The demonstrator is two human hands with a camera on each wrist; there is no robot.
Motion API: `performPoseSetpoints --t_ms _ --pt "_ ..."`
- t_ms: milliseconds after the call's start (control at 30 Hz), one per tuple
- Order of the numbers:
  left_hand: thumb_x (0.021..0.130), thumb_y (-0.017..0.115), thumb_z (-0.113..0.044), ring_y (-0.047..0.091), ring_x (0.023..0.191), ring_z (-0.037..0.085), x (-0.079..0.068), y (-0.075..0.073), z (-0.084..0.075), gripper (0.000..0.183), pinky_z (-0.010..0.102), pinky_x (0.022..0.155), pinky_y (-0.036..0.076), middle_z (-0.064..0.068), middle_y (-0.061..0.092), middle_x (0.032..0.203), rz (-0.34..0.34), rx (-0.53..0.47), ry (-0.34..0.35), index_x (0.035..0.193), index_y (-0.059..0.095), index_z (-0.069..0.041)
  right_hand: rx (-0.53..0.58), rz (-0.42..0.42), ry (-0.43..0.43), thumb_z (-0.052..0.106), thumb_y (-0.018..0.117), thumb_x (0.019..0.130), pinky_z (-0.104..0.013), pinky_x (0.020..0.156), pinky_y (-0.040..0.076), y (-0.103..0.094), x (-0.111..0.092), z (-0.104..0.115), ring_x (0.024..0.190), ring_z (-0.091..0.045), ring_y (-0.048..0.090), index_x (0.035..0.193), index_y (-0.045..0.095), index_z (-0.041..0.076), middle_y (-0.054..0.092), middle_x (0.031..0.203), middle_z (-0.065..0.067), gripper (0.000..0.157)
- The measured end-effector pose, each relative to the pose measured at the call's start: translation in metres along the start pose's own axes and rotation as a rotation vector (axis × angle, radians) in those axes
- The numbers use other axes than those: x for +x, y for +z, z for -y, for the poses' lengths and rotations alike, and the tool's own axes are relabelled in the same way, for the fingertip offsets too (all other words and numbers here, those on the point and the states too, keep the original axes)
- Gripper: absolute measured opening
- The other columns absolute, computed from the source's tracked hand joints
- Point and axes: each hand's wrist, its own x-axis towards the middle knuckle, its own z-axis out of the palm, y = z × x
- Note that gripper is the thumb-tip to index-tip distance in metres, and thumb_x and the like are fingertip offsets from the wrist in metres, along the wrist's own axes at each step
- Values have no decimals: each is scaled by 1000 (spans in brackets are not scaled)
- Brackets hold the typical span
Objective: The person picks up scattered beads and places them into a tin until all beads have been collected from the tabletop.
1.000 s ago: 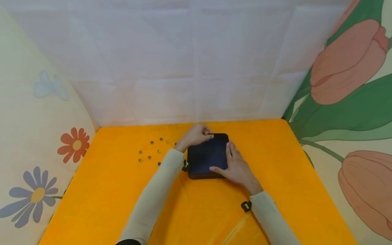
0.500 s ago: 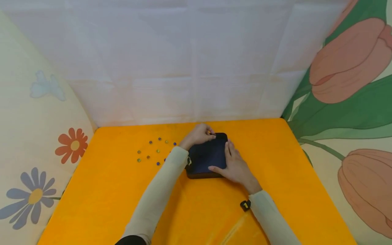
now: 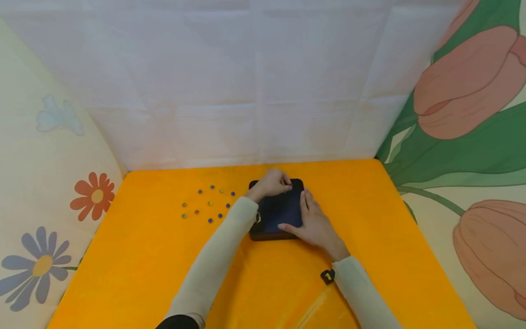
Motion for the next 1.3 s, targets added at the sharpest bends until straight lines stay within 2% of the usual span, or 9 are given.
performPoseSetpoints --t_ms 267,567,767,933,1300 --pt "102 71 -19 71 82 18 6 10 4 17 30 77 60 10 79 105 29 3 -45 113 77 -7 3 3 9 92 52 83 -59 125 34 1 1 0 164 -40 13 167 -7 10 -13 178 -13 132" --pt "101 72 -20 73 83 19 5 11 4 22 32 82 62 12 79 109 24 38 -42 116 77 -5 -1 18 17 94 49 83 -57 126 33 1 1 0 165 -39 13 167 -8 11 -14 177 -12 132" --pt "102 71 -20 73 92 21 4 8 3 32 39 91 62 15 77 119 18 20 -62 128 73 -2 3 22 28 95 49 82 -54 126 35 1 2 0 165 -37 15 168 -7 10 -16 177 -10 133" --pt "102 70 -20 73 94 22 1 5 2 32 39 91 62 14 77 121 15 9 -57 129 73 -3 4 25 26 93 50 83 -55 126 34 2 2 0 164 -38 16 167 -8 10 -15 177 -11 133" --pt "104 68 -20 69 79 17 -12 -10 3 27 34 81 61 13 79 111 -12 3 8 124 75 -3 -2 17 21 93 51 83 -57 124 36 0 1 1 164 -40 16 168 -5 8 -13 177 -13 133"
